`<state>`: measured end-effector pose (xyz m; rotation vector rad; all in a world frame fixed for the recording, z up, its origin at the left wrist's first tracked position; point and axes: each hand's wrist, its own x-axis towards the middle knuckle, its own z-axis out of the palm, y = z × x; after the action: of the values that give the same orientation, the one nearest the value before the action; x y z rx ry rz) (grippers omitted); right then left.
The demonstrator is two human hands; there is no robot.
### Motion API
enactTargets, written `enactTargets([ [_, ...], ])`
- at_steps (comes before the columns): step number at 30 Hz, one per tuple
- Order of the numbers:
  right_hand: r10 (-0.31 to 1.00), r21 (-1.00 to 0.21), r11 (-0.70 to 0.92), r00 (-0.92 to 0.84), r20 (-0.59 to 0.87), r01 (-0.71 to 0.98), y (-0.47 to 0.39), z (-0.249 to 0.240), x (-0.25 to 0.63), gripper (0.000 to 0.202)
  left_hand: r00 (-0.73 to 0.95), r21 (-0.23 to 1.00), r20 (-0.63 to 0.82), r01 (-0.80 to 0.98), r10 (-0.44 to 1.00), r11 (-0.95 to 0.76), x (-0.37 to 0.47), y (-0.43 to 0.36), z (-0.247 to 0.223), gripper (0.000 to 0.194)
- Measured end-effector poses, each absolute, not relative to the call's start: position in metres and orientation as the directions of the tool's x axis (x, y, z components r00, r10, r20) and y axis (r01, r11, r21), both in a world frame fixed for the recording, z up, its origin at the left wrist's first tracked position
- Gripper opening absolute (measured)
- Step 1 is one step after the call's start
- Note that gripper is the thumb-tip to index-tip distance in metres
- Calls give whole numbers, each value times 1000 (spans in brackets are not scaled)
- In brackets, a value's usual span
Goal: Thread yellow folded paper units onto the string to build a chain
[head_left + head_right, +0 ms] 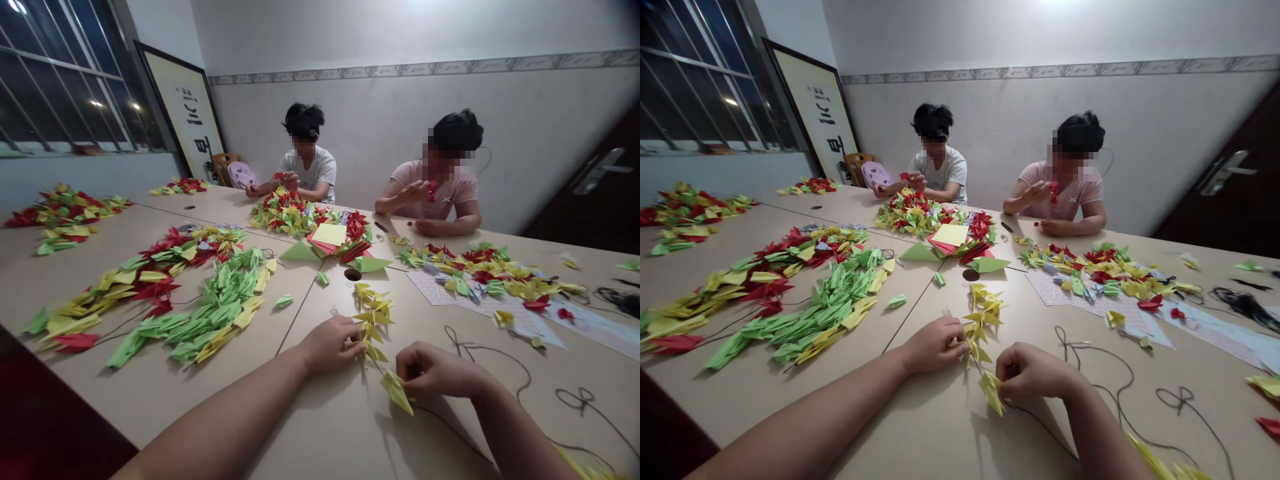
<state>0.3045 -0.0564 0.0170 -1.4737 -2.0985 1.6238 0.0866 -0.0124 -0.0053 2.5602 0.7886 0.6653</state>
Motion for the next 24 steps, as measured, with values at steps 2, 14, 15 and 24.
enactTargets([
  [2,712,-801,-18,-555,-431,598,-57,20,306,6,723,444,319,457,613,-770,87,-12,-6,16],
  [14,678,-792,42,-600,-425,609,-59,30,305,4,672,422,234,581,702,-696,89,-12,-8,16],
  [15,679,-794,40,-599,-424,607,-59,30,304,4,657,427,235,592,716,-684,89,-12,-8,17],
  [24,825,-809,55,-483,-294,586,-55,14,294,12,497,443,320,674,807,-591,90,-8,-9,15],
])
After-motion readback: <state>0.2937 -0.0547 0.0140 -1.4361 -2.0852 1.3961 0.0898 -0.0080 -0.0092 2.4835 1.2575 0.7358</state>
